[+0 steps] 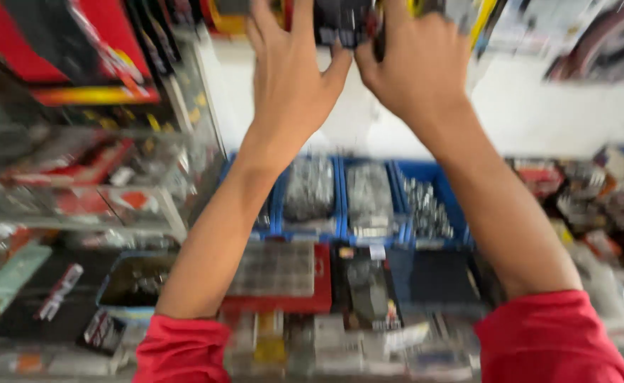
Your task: The person repeatedly picks up packaged brake pads from a glass counter, turns them over to inspect both sides, and hangs them on a wall display rack. The person handles several different packages one at a time and returns them to the rack in sequence.
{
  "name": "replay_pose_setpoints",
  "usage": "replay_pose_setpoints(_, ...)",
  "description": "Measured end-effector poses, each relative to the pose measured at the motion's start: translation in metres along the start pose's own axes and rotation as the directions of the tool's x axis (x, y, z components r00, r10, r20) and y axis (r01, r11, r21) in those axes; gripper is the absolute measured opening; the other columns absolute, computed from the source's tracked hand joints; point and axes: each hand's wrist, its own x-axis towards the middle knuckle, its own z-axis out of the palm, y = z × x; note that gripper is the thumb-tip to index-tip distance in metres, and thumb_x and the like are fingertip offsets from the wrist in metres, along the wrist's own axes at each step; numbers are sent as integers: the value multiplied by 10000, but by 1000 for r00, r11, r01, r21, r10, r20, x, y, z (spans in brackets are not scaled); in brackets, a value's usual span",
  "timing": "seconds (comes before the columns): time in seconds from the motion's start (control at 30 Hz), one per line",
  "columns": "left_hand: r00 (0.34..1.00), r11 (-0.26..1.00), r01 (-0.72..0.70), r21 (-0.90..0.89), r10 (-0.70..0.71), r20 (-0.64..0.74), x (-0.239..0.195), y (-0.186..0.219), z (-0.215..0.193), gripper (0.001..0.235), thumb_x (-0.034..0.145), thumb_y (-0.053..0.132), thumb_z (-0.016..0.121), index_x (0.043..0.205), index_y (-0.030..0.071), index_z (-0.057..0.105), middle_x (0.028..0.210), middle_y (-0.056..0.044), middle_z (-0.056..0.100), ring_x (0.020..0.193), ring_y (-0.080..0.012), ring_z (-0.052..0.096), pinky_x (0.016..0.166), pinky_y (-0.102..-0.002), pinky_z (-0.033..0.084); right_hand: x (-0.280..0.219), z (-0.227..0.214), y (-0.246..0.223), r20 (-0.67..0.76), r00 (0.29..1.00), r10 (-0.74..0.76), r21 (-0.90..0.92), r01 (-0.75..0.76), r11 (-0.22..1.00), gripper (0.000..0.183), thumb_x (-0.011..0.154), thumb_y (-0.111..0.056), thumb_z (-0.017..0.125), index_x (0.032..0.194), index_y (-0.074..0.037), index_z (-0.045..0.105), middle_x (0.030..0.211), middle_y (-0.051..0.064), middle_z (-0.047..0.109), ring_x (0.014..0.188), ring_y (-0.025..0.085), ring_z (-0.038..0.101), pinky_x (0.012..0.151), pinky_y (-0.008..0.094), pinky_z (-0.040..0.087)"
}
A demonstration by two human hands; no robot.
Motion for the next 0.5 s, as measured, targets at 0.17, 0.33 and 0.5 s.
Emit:
replay_pose_setpoints(0.17,967,987,68,-147,-29,253,-81,36,-60,512,953,117,776,1388,26,522,1359,-241,383,1194,-437,472,877,-512,538,-76,-58,-7,126,990,-59,293,19,956,179,976,-84,762,1124,10,724,766,122,693,568,356,599,526,428,444)
replay_pose_setpoints(0.33,851,885,301,-355,-82,518,-164,53,-102,217,972,108,665,1116,-49,621,932,-168,693,616,-188,630,470,-256,518,-158,-96,-15,458,884,-92,596,-229,770,271,938,113,612,1168,174,742,930,236,758,611,246,640,540,311,488)
replay_pose_setpoints(0.5,366,738,673,39,-378,850,-262,72,-100,427,914,292,680,1195,-29,665,974,-121,784,706,-222,741,565,-339,590,-272,-109,-44,919,246,307,-94,-620,779,326,932,-387,647,1126,-155,770,769,156,753,572,358,690,527,481,535)
